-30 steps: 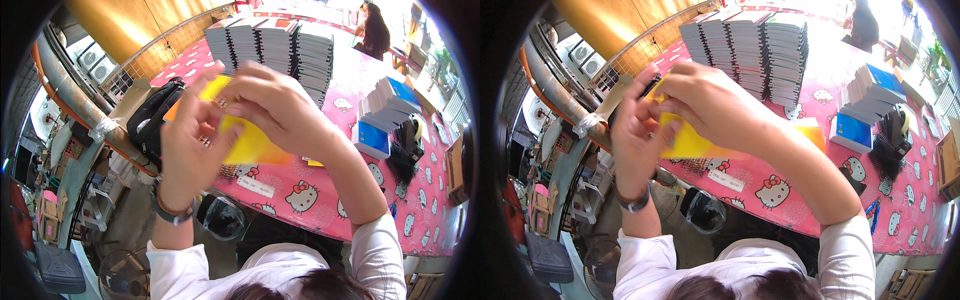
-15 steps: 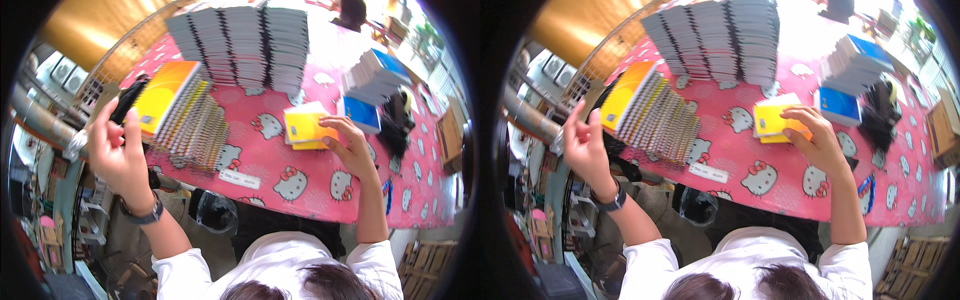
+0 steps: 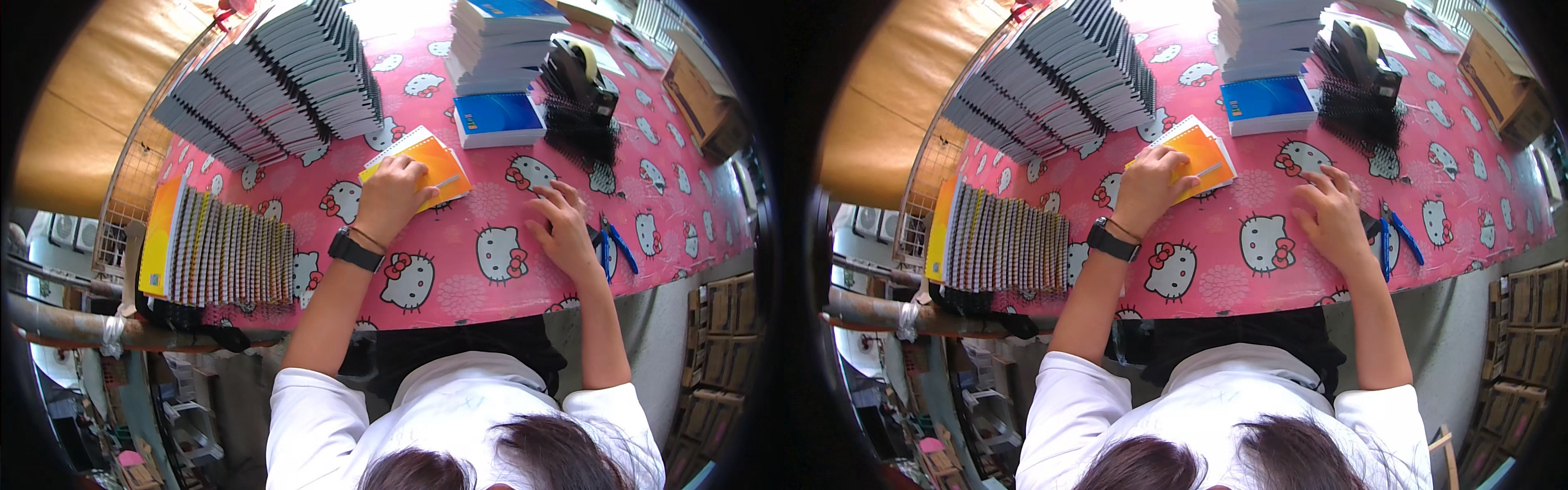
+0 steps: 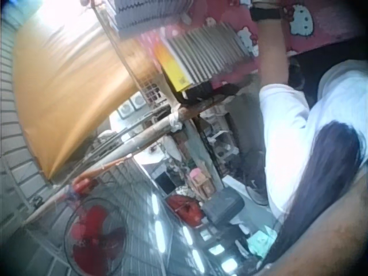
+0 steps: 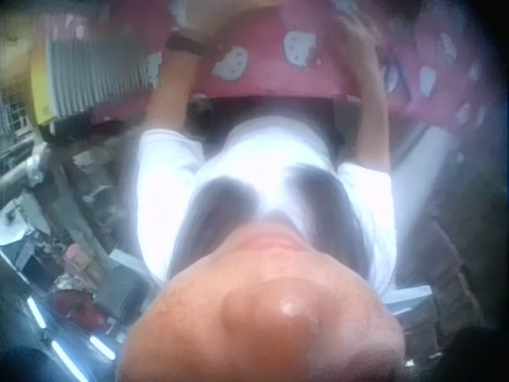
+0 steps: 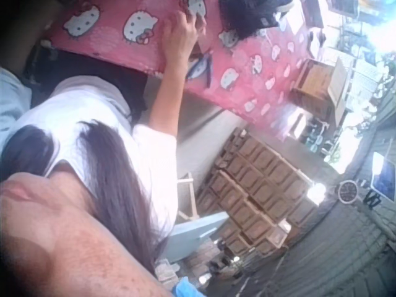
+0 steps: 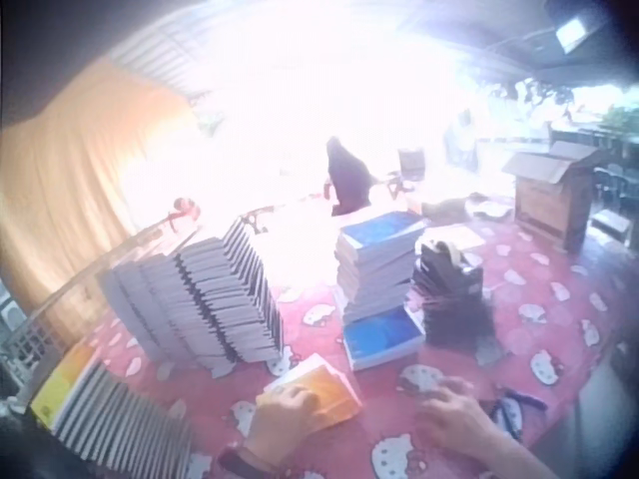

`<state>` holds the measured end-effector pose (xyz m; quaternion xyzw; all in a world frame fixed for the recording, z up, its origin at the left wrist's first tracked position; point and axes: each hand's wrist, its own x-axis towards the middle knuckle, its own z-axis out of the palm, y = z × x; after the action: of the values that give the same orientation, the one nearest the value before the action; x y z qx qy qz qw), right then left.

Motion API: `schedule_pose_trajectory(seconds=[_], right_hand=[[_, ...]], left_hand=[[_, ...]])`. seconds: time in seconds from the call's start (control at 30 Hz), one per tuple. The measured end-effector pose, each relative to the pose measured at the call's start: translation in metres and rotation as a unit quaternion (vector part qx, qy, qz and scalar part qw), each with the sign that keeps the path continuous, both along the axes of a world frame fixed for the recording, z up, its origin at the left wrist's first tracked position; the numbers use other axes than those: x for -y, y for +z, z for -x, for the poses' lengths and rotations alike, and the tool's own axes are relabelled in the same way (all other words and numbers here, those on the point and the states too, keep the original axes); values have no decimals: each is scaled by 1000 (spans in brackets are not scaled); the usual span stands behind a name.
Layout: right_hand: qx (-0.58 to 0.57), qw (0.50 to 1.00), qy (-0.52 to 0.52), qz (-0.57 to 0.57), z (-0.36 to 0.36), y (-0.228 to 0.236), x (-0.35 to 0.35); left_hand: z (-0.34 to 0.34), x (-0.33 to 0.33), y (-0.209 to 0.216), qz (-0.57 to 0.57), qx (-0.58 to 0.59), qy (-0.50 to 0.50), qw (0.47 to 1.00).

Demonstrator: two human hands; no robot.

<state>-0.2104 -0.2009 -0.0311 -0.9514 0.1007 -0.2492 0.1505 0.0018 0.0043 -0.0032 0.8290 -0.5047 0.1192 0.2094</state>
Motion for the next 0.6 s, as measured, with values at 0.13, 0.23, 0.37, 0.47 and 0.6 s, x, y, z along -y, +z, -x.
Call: schedule_pose_trajectory(seconds=[0.13,0.23,0.37,0.47,0.6], right_hand=[[76,991,66,-85,-20,2,-12],[125,979,102,-125,-33,0,-16],[156,969,114,-152,-31,3,-11],[162,972,52,-160,-23,5,14],[110,986,-90,-83,-11,3,88]], left_hand=[[-9,4,4,-14,24,-31,999],[-31,5,-2,31,-2,-2,1000],[-75,10,-12,-98,-218,50,970],[-90,4,-9,-52,-282,33,957],[-61,5,33,64,-244,53,966]])
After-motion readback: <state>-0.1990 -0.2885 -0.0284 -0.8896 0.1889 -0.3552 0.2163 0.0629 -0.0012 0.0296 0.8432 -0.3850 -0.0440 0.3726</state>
